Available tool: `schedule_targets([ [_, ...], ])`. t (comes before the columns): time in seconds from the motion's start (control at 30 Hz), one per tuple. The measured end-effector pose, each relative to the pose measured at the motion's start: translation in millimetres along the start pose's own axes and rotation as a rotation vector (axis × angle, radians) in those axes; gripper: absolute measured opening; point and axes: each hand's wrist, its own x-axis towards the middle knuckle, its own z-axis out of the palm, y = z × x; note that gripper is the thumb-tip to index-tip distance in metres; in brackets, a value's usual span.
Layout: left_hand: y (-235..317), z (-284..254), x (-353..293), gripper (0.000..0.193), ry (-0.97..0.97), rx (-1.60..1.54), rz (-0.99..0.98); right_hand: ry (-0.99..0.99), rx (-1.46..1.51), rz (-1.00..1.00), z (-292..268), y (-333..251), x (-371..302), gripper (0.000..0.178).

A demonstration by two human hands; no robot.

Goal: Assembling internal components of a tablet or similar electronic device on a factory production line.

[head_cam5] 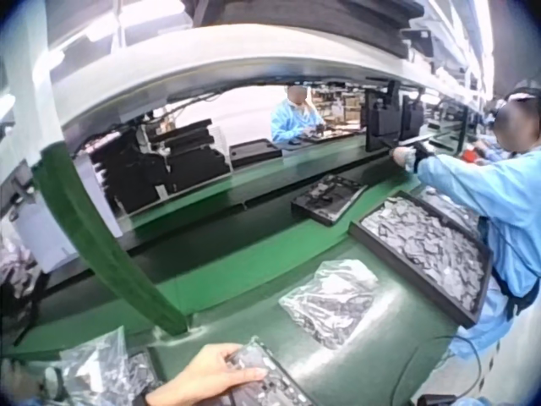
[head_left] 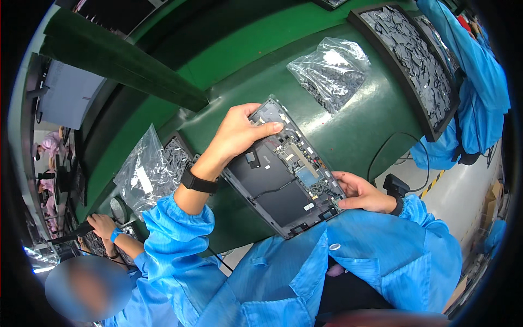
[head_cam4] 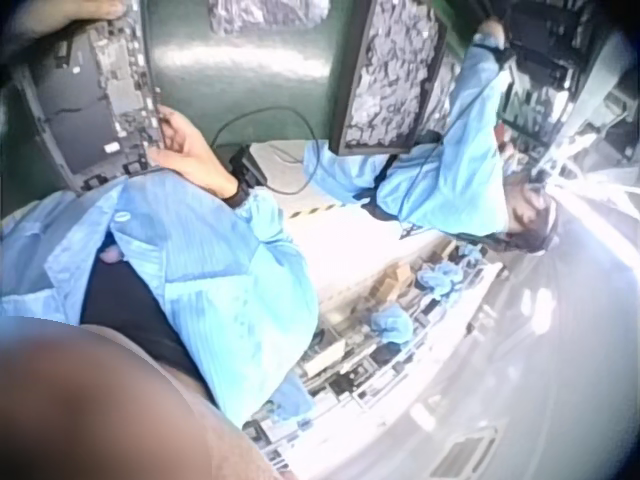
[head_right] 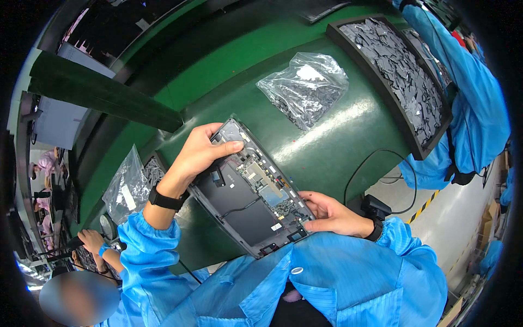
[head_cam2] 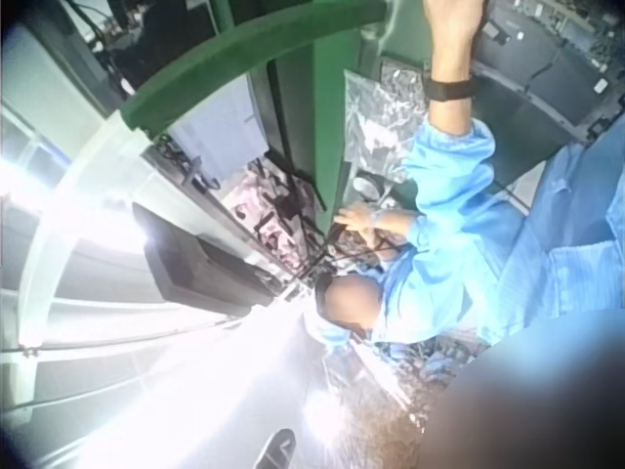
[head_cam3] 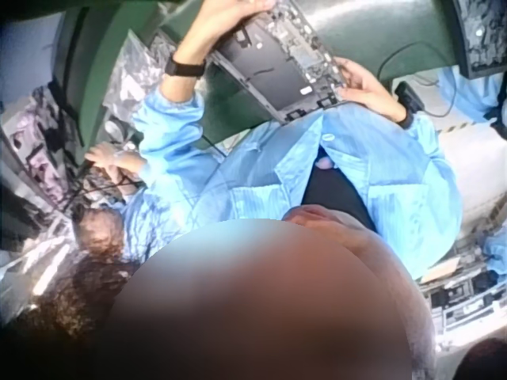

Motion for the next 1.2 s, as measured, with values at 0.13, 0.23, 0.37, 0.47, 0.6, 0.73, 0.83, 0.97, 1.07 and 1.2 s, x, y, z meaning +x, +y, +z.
schedule_targets([
  [0.13,-2.2,-4.6,-4.6,0.035,-0.046,-0.182,0.037,-0.052,0.005,-0.03,2.3,0.0,-3.2,0.071],
  [0.23,-2.2,-0.2,-9.6,0.034,0.002,-0.169,0.03,-0.059,-0.056,-0.048,1.6,0.4,-4.0,0.072],
  [0.37,-0.4,1.9,-14.2,0.031,0.063,-0.15,0.037,-0.06,-0.146,-0.065,-1.8,3.1,-3.5,0.075],
  [0.47,5.0,-8.9,-10.2,0.028,0.018,-0.253,-0.027,-0.08,0.07,-0.223,-0.1,5.3,2.4,0.08],
  [0.6,-11.6,-32.1,0.6,0.026,0.09,-0.476,-0.129,-0.117,0.564,-0.405,3.7,21.0,11.1,0.079],
  [0.73,-23.7,-36.5,8.6,0.03,0.233,-0.628,-0.126,0.222,0.342,-0.473,12.0,-7.4,32.1,0.061],
  [0.83,-22.0,-30.2,13.6,0.036,0.29,-0.698,-0.182,0.479,0.173,-0.532,-5.5,-35.1,50.8,0.051],
  [0.97,-10.3,-28.8,18.2,0.033,0.27,-0.791,-0.197,0.527,0.058,-0.613,-23.3,-72.6,67.6,0.046],
  [1.07,-27.4,-38.4,23.2,0.037,0.207,-0.967,-0.021,0.545,0.024,-0.563,-40.5,-98.8,82.8,0.039],
  [1.2,-37.8,-34.8,13.5,0.062,0.486,-0.668,0.1,0.518,-0.03,-0.522,-75.3,-142.2,111.8,0.029],
])
